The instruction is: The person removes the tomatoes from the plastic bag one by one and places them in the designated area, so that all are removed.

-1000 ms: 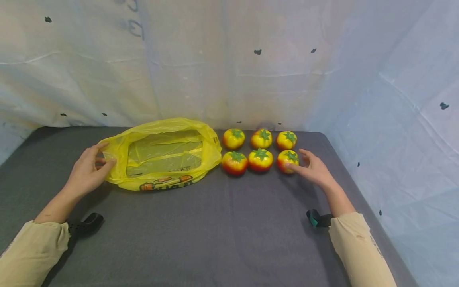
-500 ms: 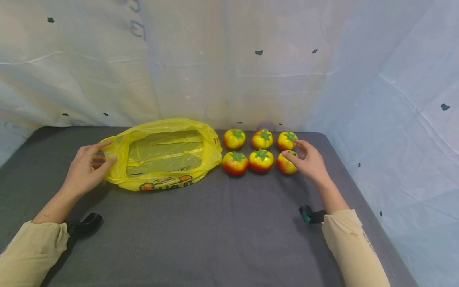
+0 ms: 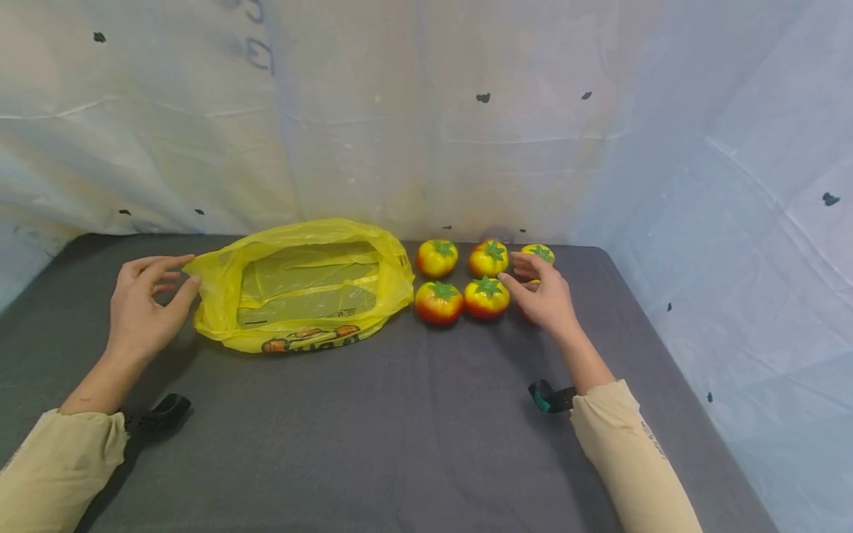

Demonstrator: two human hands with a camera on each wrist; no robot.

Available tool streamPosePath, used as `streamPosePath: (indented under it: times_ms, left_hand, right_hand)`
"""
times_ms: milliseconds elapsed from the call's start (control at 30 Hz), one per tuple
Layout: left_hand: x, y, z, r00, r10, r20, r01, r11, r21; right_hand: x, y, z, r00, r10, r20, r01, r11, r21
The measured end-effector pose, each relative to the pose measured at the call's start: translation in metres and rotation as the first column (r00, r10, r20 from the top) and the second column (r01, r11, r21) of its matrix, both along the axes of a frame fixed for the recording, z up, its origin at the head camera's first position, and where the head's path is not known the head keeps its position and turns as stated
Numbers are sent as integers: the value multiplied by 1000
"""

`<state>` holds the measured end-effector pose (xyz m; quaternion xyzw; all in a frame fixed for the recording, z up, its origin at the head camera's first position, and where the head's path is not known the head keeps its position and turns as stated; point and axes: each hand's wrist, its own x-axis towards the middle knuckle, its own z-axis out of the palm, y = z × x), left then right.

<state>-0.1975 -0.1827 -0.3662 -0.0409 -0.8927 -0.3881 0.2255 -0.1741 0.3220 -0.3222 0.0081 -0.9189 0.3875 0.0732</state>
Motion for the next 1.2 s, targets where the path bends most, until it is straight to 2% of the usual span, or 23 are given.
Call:
streamPosePath:
  times_ms: [333, 533, 800, 1000, 1200]
  left_hand:
    - [3, 6, 7, 995, 15, -94, -14, 1000, 17]
    - [4, 10, 9, 991, 11, -137, -12, 1000, -11]
    - [4, 14, 12, 980, -52, -190, 39, 997, -72]
    - [7, 17, 12, 979, -123, -160, 93, 978, -187]
    - [7, 21, 15, 983, -155, -101, 123, 956, -267]
  right_hand:
    - [-9, -28, -4, 997, 73, -26, -75, 994, -83]
    - [-11, -43, -6, 994, 103, -48, -108, 987, -120]
    - [-12, -62, -8, 985, 162, -63, -167, 982, -85]
    - [-14, -78, -10, 968, 221, -117, -225, 974, -21]
    - [-19, -93, -9, 931, 304, -200, -304, 952, 28]
